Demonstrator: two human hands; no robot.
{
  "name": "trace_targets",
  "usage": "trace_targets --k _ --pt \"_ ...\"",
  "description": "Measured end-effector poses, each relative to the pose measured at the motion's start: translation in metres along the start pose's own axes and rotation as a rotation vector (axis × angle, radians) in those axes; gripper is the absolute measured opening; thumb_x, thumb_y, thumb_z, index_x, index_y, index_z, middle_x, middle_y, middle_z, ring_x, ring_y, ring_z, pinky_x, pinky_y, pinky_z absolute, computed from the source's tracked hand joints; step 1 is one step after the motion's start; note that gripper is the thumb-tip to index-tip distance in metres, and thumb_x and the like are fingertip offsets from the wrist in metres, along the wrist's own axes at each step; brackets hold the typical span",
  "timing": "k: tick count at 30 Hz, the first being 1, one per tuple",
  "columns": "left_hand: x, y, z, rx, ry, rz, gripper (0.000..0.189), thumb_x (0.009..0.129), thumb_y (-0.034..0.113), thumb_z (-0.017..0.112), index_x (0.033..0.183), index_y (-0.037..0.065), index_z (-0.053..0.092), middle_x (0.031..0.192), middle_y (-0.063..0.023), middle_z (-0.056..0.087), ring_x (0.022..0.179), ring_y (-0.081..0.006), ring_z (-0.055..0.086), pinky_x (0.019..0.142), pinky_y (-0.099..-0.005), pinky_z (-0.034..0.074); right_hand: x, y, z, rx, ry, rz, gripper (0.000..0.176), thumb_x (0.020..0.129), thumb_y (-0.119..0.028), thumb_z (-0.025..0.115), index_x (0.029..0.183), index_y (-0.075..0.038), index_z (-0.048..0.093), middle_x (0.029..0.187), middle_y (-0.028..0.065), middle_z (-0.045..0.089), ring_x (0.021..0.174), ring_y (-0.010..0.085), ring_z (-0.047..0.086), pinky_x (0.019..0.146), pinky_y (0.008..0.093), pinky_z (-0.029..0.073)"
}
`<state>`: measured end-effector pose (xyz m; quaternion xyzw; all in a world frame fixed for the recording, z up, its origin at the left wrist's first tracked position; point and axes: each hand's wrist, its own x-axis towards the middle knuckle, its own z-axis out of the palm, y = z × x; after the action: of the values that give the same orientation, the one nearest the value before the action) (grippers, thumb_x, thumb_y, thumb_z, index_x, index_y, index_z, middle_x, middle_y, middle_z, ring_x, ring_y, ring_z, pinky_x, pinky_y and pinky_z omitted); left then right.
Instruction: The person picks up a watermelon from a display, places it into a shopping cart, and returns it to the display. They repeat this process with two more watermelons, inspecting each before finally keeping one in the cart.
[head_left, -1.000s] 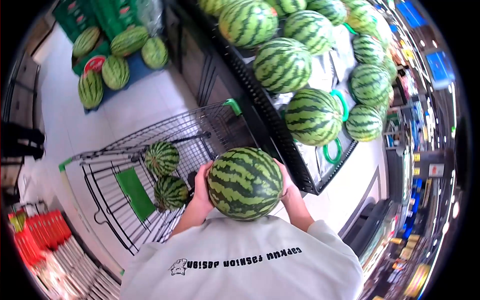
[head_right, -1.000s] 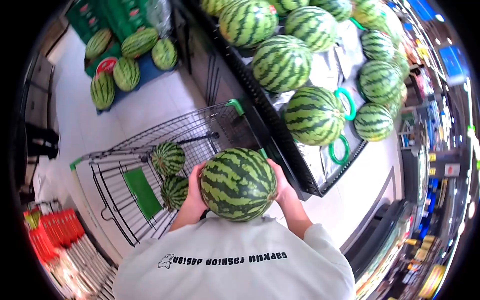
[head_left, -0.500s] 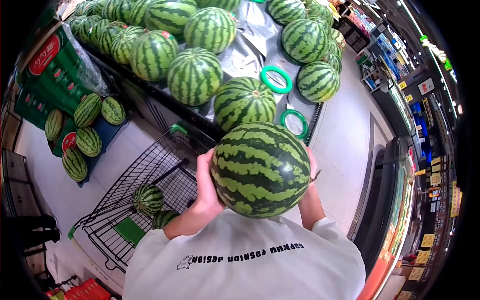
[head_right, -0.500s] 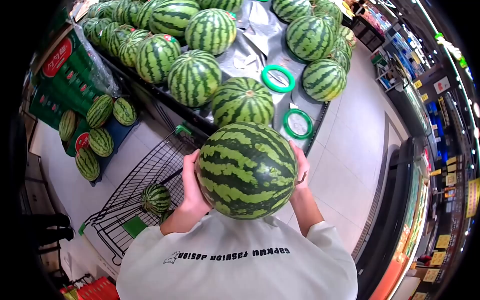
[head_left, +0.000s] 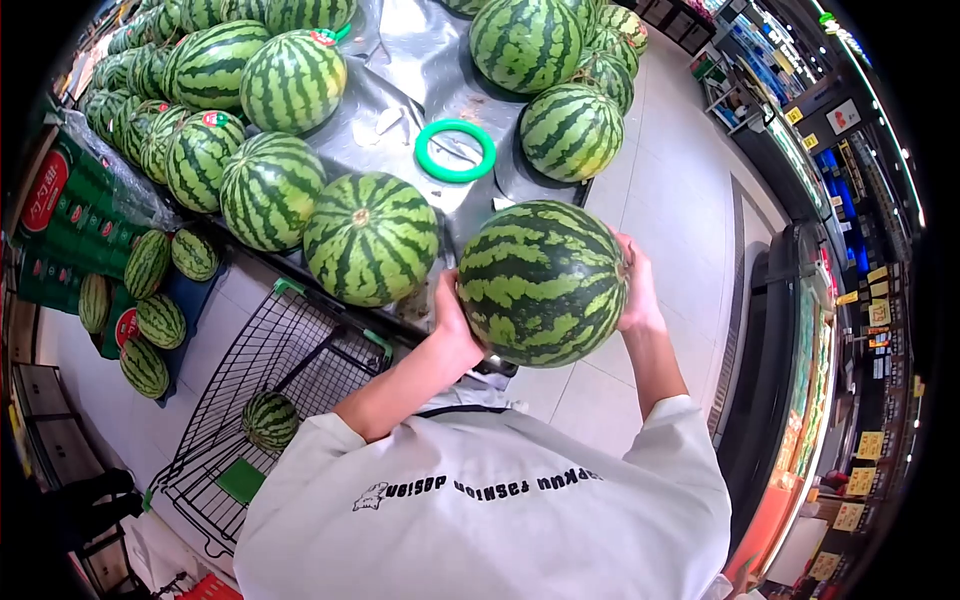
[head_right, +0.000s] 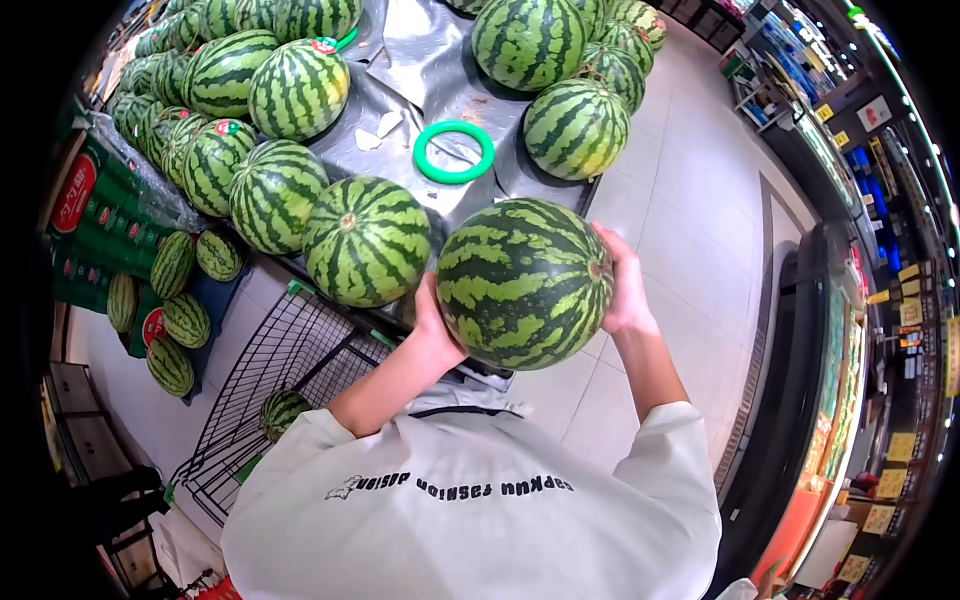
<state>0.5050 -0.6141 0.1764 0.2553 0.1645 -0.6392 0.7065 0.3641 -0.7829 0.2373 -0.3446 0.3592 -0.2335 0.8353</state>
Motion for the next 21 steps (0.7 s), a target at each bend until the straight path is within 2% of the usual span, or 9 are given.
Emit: trace_targets --k 3,6,8,10,12,14,17,20,21 --pt "0.039 0.0 0.003 -0.055 -0.062 -0.016 0.057 0.089 0.05 0.028 0.119 0.014 0.059 0.126 -0.0091 0.059 0.115 -0.0303 0.056 0.097 -0.0536 0.044 0.033 -0.011 -0.01 -0.091 0.082 -0.03 0.033 0.099 -0.035 0.044 0.107 -0.008 0.06 0.103 0.0064 0.067 0.092 0.0203 0.064 0.081 0.0378 0.055" --pt "0.068 -0.005 0.001 -0.11 -0.021 0.003 0.057 0.087 0.051 0.03 0.119 0.014 0.06 0.127 -0.0093 0.058 0.116 -0.031 0.055 0.098 -0.0548 0.043 0.063 -0.021 -0.024 -0.107 -0.036 0.092 0.034 0.094 -0.037 0.053 0.104 -0.006 0.062 0.098 0.0068 0.068 0.087 0.0186 0.065 0.082 0.0352 0.054" --pt "0.088 -0.006 0.0 -0.121 -0.024 0.023 0.057 0.087 0.051 0.031 0.119 0.014 0.06 0.127 -0.009 0.058 0.116 -0.0309 0.055 0.098 -0.0544 0.043 0.077 -0.026 -0.024 -0.153 -0.022 0.097 0.036 0.093 -0.039 0.054 0.104 -0.006 0.062 0.099 0.0068 0.069 0.087 0.0188 0.065 0.082 0.0356 0.053" --pt "0.101 -0.007 0.003 -0.128 0.036 0.091 0.056 0.087 0.05 0.032 0.117 0.012 0.061 0.123 -0.0089 0.061 0.113 -0.0293 0.058 0.096 -0.0503 0.047 0.094 -0.03 -0.028 -0.237 -0.005 0.118 0.036 0.093 -0.04 0.054 0.105 -0.006 0.062 0.101 0.0069 0.068 0.089 0.0188 0.065 0.083 0.036 0.053" --pt "0.117 -0.009 0.0 -0.137 0.092 0.12 0.057 0.087 0.05 0.032 0.117 0.011 0.061 0.123 -0.009 0.061 0.113 -0.0281 0.059 0.095 -0.0489 0.048 0.11 -0.034 -0.028 -0.272 0.047 0.145 0.04 0.092 -0.04 0.055 0.113 -0.006 0.06 0.109 0.0065 0.066 0.097 0.0186 0.062 0.089 0.0347 0.049" --pt "0.133 -0.012 -0.01 -0.183 0.125 0.177 0.048 0.091 0.046 0.033 0.11 0.012 0.06 0.115 -0.0064 0.062 0.107 -0.0234 0.059 0.093 -0.0426 0.048 0.125 -0.034 -0.027 -0.31 0.056 0.138 0.043 0.093 -0.039 0.054 0.119 -0.006 0.058 0.113 0.0063 0.065 0.101 0.019 0.061 0.092 0.0342 0.048" --pt "0.156 -0.022 -0.031 -0.223 0.293 0.317 0.037 0.097 0.042 0.034 0.1 0.012 0.056 0.103 -0.002 0.061 0.099 -0.017 0.058 0.089 -0.0344 0.047 0.153 -0.031 -0.035 -0.26 -0.155 0.21 0.043 0.094 -0.038 0.052 0.123 -0.006 0.056 0.117 0.007 0.063 0.103 0.0193 0.06 0.093 0.0346 0.047" --pt "0.168 -0.022 -0.039 -0.09 0.442 0.421 0.04 0.099 0.043 0.033 0.101 0.011 0.056 0.105 -0.0011 0.061 0.1 -0.0159 0.057 0.088 -0.0334 0.046 0.168 -0.032 -0.029 -0.269 -0.174 0.232 0.042 0.095 -0.036 0.05 0.124 -0.005 0.056 0.118 0.0077 0.063 0.104 0.0193 0.06 0.093 0.0348 0.047" --pt "0.169 -0.021 -0.037 -0.09 0.452 0.403 0.043 0.1 0.044 0.03 0.107 0.011 0.055 0.11 -0.0026 0.06 0.104 -0.0178 0.057 0.092 -0.0349 0.045 0.173 -0.033 -0.028 -0.275 -0.172 0.251 0.041 0.095 -0.035 0.049 0.123 -0.005 0.056 0.117 0.008 0.063 0.104 0.0193 0.06 0.093 0.0347 0.047"
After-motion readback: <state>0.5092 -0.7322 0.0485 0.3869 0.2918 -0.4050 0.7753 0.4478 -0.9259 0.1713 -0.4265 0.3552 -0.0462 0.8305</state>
